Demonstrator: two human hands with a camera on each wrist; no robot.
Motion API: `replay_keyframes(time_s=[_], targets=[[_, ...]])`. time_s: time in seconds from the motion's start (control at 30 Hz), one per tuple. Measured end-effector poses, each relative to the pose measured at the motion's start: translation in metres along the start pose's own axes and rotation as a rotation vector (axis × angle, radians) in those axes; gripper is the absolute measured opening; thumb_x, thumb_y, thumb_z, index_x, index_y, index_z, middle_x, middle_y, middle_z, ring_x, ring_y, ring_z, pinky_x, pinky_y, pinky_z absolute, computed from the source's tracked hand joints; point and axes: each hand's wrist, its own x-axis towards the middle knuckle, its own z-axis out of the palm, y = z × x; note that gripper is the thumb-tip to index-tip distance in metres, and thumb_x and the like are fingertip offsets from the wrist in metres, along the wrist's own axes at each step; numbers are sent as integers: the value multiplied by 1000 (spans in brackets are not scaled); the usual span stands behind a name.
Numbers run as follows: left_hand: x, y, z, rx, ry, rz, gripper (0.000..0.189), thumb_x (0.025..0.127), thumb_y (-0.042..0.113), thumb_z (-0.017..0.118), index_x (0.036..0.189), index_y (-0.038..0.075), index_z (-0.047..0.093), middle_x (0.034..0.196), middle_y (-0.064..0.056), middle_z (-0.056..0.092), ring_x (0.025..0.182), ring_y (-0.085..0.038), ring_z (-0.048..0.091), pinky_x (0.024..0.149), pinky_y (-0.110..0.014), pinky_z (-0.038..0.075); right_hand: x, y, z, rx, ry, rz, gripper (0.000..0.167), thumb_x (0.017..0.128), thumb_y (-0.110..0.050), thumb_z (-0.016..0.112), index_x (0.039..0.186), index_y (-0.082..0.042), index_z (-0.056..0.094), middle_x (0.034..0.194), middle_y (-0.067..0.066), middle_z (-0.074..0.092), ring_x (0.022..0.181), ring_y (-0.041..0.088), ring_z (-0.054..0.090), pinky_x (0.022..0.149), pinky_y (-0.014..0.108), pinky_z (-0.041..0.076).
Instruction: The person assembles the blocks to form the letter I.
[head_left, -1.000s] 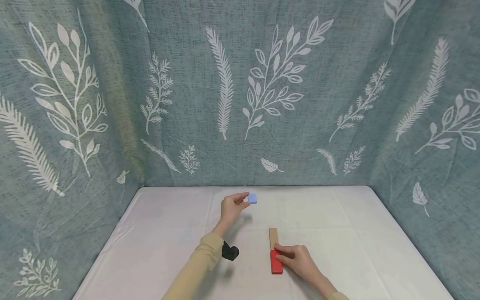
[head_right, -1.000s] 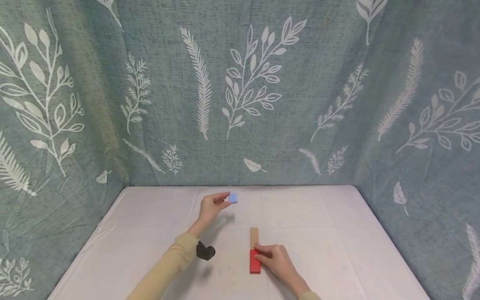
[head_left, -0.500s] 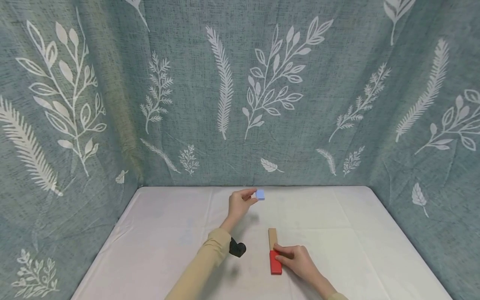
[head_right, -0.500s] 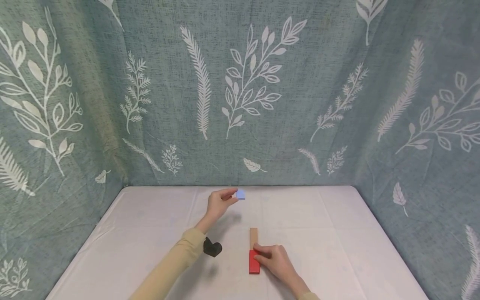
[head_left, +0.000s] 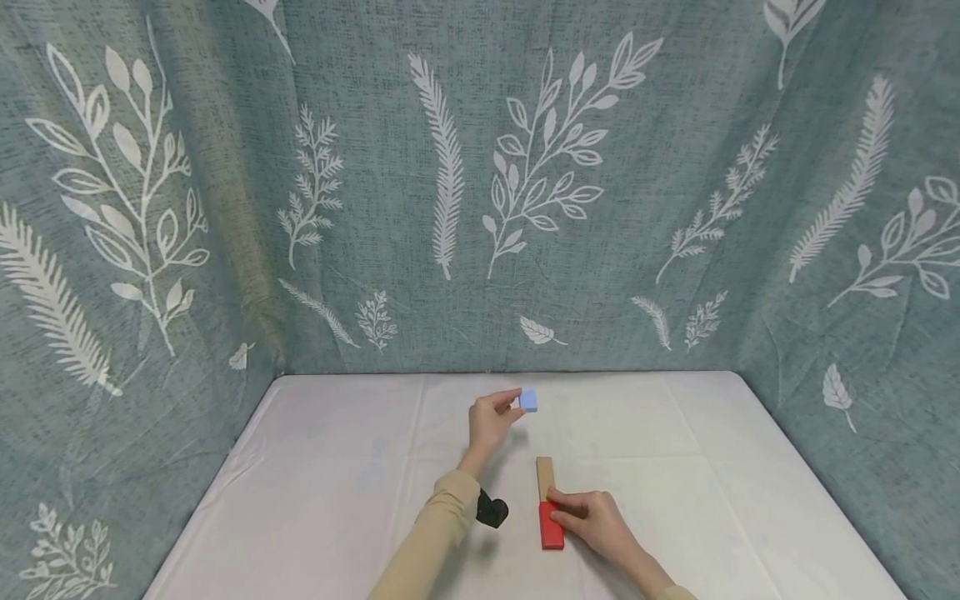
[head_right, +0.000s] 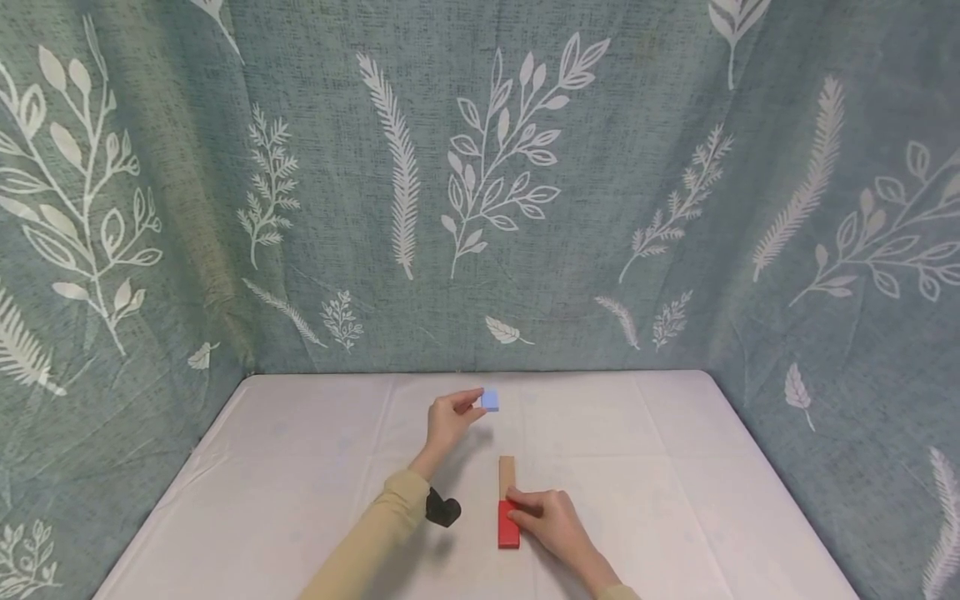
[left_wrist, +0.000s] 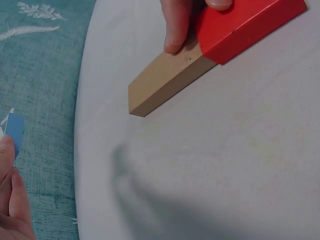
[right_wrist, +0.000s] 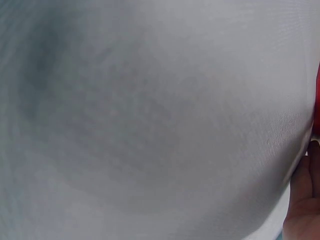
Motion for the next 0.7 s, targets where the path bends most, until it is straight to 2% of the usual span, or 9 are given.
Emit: replay_keyframes(time_s=[0.2,0.57,0.7], targets=[[-2,-6,10,-27,5,-22,28,81,0,70,110,-2,69,111,-17,69,107,-30,65,91,-35,56,-1,1,-1,-6,10,-4,38,83,-23,72,116,-5,68,116,8,69,110,25,64,86,26,57],[-10,-21,22,13,18,4,26,79,-4,71,105,-4,71,106,-20,70,101,-34,67,85,-36,58,-1,1,0,-14,16,-29,34,83,-20,72,114,-6,69,114,7,69,108,21,65,86,26,57],[-11,-27,29,10,-1,2,26,80,-5,69,105,-5,70,107,-19,70,103,-33,67,87,-37,58,0,2,-1,-23,15,-23,34,84,-21,71,115,-6,69,115,7,69,109,23,65,86,27,57]])
